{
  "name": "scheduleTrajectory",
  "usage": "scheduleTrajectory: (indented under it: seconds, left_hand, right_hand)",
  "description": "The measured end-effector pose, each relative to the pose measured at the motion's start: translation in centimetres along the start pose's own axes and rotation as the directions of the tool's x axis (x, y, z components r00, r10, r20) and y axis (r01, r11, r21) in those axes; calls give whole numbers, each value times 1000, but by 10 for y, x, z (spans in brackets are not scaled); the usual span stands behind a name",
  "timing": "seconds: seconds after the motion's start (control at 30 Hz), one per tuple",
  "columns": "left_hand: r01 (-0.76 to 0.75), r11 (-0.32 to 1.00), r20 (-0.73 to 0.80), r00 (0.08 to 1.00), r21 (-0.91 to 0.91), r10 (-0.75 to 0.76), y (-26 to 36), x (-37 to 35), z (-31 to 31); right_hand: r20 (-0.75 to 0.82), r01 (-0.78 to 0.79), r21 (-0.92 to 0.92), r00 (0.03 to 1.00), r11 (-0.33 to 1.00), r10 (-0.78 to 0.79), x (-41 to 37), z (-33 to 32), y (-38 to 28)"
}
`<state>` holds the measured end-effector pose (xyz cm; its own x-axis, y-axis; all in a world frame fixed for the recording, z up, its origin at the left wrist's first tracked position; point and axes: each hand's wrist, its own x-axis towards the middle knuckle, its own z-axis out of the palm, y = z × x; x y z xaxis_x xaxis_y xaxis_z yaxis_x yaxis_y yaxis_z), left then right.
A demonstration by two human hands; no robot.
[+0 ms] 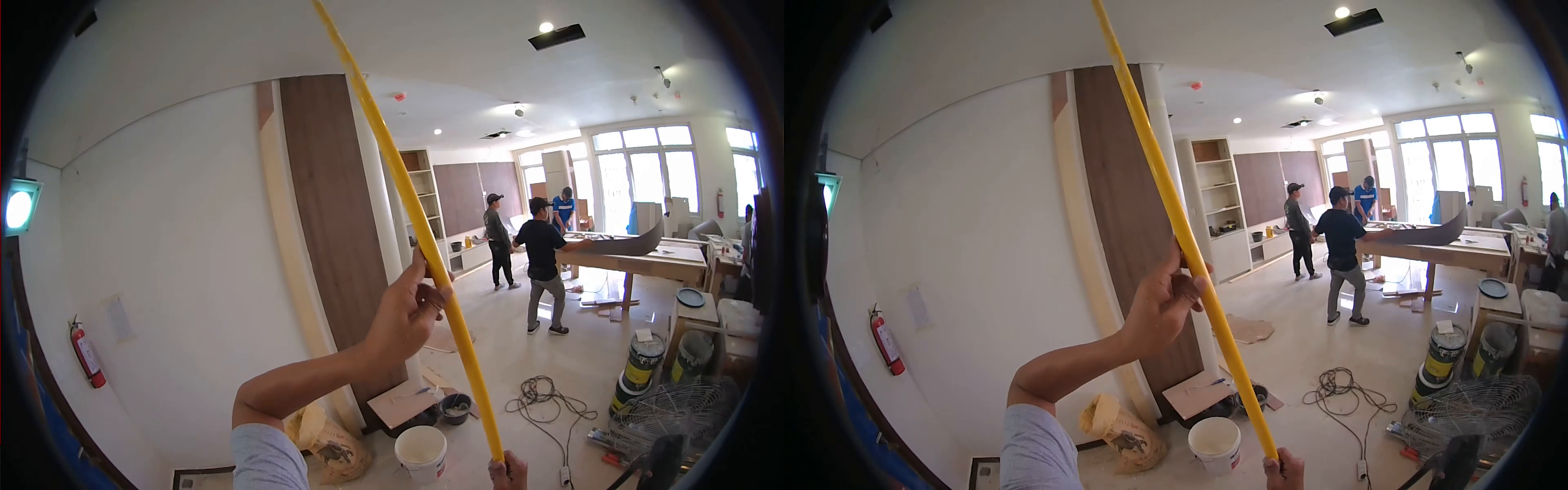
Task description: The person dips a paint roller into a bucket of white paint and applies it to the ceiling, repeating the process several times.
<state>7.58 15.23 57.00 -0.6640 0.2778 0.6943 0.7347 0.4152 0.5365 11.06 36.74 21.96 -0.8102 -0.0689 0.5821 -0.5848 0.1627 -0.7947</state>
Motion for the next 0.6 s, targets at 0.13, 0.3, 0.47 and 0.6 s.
scheduleTrajectory:
  seconds: [0.13, 0.3, 0.47, 0.6]
  left_hand:
    - [0, 999, -118, 993, -42, -5, -5, 13, -11]
    - [-49, 998, -191, 981, -27, 43, -38, 27, -35]
    - [-44, 998, -241, 969, 37, 51, -56, 39, -64]
    - [0, 1000, -227, 974, 28, 7, -95, 23, -67]
  right_hand:
    - [24, -1, -44, 1000, 999, 2, 16, 4, -17]
    - [39, 20, 0, 999, 1000, -20, 37, 23, -23]
    - [35, -60, 95, 998, 994, 57, 74, 56, -4]
    - [5, -31, 93, 1000, 995, 30, 111, 84, -10]
